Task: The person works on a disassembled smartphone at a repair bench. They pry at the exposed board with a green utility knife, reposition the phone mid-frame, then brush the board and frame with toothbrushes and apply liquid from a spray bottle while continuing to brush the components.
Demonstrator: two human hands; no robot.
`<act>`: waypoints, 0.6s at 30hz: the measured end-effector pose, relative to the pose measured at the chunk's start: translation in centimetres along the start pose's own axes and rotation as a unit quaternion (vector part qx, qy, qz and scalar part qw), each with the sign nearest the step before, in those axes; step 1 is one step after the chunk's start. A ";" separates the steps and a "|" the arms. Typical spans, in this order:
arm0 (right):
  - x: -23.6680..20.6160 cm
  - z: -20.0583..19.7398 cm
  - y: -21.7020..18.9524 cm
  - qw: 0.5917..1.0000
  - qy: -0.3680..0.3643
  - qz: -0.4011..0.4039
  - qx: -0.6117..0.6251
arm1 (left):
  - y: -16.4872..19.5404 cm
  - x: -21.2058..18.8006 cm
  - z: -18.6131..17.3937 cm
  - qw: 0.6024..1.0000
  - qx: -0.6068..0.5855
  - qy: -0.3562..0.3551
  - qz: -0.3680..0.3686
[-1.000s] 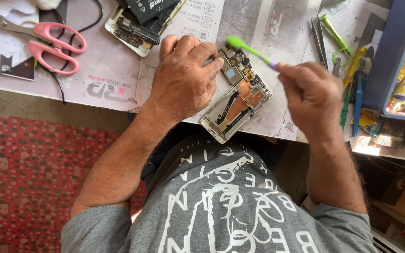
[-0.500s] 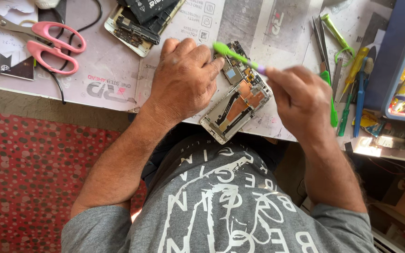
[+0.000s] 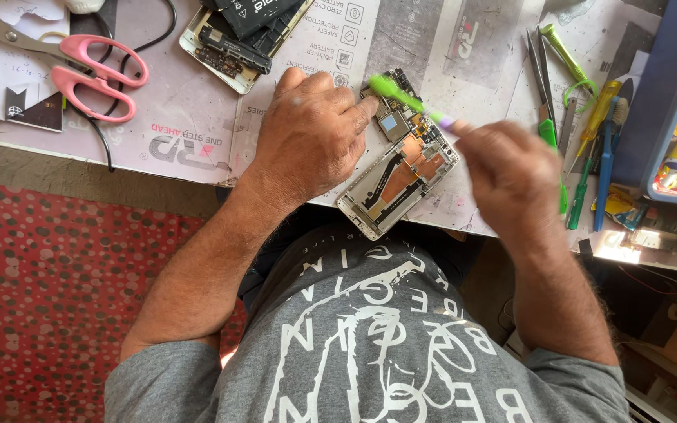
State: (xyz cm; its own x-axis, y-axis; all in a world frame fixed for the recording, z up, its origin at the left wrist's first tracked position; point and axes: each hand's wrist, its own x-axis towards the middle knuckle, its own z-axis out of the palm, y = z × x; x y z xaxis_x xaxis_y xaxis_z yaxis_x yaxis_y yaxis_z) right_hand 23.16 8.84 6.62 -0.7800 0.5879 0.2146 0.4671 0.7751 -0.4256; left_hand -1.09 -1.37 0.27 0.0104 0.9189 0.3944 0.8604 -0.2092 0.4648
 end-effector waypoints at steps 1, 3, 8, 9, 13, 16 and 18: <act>-0.1 0.0 -0.1 1.000 -0.005 -0.009 -0.004 | 0.0 0.0 0.0 1.000 -0.003 -0.001 0.003; -0.2 -0.1 -0.2 1.000 -0.002 0.003 -0.002 | -0.1 0.0 0.1 1.000 0.003 0.004 0.012; 0.0 0.0 -0.5 0.999 -0.024 0.004 0.023 | -0.1 -0.2 0.1 1.000 0.001 0.003 0.007; 0.0 -0.1 -0.4 0.999 -0.017 0.019 0.025 | -0.1 -0.1 0.2 1.000 0.005 0.006 0.012; -0.2 0.0 -0.1 0.999 -0.024 0.023 0.029 | -0.1 0.0 0.2 1.000 0.009 0.006 0.006; -0.3 0.3 0.6 0.999 -0.012 0.029 0.029 | -0.1 0.0 0.2 1.000 0.005 0.001 0.009; -0.5 0.5 0.8 0.999 -0.014 0.027 0.024 | 0.0 0.0 0.2 1.000 0.006 0.004 0.011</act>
State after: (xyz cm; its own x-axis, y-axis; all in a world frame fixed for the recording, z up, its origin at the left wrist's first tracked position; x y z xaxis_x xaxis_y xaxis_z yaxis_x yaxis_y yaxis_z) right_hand 23.70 9.03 5.69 -0.7654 0.6218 0.1661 0.4889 0.7296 -0.4782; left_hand -0.98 -1.33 0.07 0.0261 0.9115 0.4104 0.8657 -0.2259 0.4467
